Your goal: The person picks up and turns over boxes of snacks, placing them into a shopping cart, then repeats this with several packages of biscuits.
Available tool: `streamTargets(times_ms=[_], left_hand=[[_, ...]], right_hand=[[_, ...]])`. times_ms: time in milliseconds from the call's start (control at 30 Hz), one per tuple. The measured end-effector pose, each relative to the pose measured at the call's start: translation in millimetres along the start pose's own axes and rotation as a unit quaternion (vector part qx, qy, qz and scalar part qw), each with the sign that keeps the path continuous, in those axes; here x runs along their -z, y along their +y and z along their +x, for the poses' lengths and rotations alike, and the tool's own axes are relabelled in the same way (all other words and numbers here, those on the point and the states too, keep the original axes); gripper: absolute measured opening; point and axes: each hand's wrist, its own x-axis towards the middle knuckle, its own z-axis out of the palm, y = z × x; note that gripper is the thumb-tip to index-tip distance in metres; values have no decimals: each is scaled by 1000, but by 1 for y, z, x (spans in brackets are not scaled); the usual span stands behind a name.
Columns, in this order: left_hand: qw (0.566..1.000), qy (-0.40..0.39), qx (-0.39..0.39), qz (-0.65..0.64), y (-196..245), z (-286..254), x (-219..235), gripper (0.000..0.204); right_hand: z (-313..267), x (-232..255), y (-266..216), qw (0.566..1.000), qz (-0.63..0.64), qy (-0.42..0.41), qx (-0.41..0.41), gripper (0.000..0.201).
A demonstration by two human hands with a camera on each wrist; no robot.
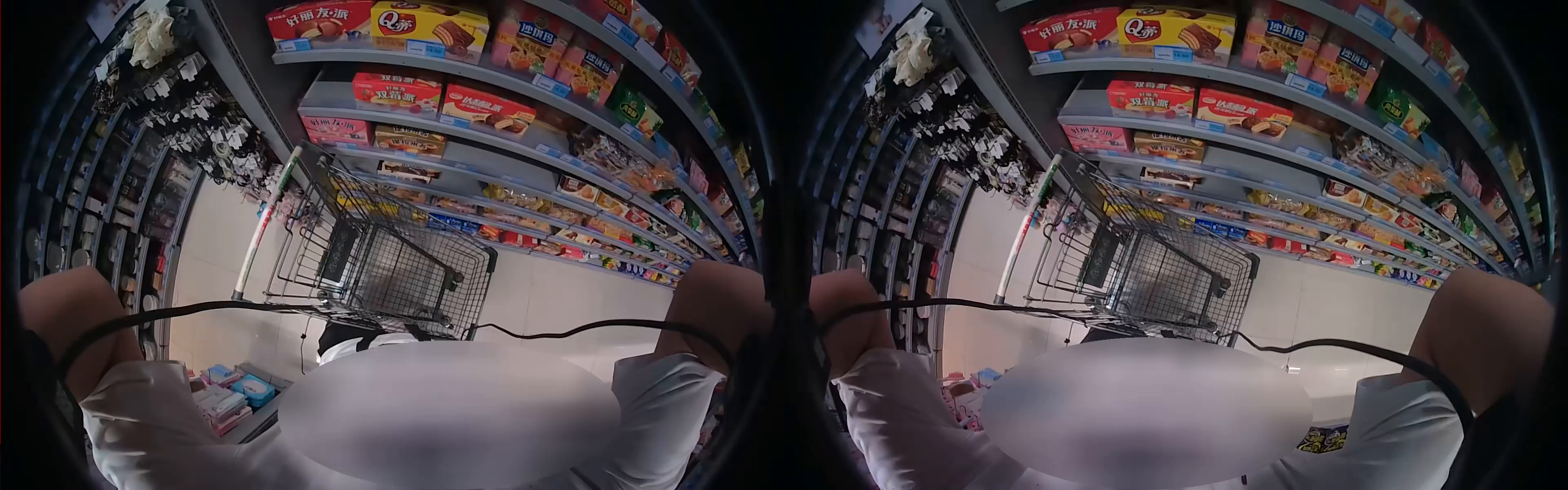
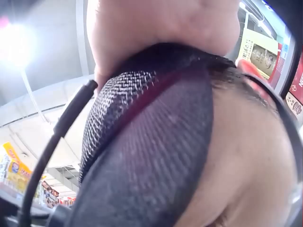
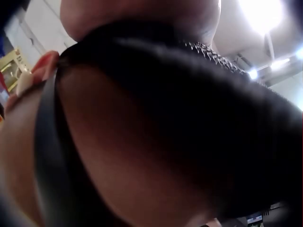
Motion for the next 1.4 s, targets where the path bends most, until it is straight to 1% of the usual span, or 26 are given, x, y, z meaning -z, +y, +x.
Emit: streamTargets(times_ms=[100, 200, 433, 500, 533, 600, 633, 700, 733, 867, 967, 1100, 1167, 1267, 1400], left_hand=[[1000, -2, 29, 0, -7, -27, 2, 38], [999, -14, 46, -17, -18, -41, 3, 38], [999, -5, 53, -6, -43, -81, 10, 38], [999, 4, 47, -5, -42, -92, 7, 38], [999, 5, 50, -11, -46, -96, 8, 38], [996, 21, 59, -63, -58, -106, 2, 38], [997, 23, 54, -58, -65, -111, 3, 38], [999, 24, 40, -21, -64, -120, 3, 38], [999, 22, 42, -13, -66, -126, 4, 38], [999, 26, 38, -17, -85, -141, -6, 39], [998, 39, 31, -38, -104, -147, -10, 39], [998, 61, 22, -25, -115, -157, -13, 39], [997, 68, 17, -29, -123, -157, -17, 40], [996, 90, 11, 4, -119, -156, -26, 40], [996, 91, 4, 13, -124, -149, -35, 40]], right_hand=[[1, -22, 6, 1000, 2, 1, 1, 58], [9, -46, 16, 1000, 6, 20, -14, 59], [30, -87, 17, 1000, -15, 22, -2, 60], [33, -98, 14, 999, -25, 23, 0, 60], [34, -105, 14, 999, -26, 25, -7, 60], [36, -121, 23, 998, -14, 17, -58, 60], [40, -127, 24, 998, -20, 13, -61, 61], [51, -130, 8, 999, -47, 2, -16, 61], [53, -134, 5, 999, -52, 2, -8, 61], [62, -151, 2, 997, -74, -1, -23, 62], [74, -162, 6, 994, -95, -12, -60, 62], [84, -177, 7, 988, -132, -34, -67, 63], [84, -178, 11, 985, -141, -41, -86, 63], [85, -174, 6, 982, -168, -59, -66, 64], [74, -171, 8, 979, -179, -52, -80, 64]])
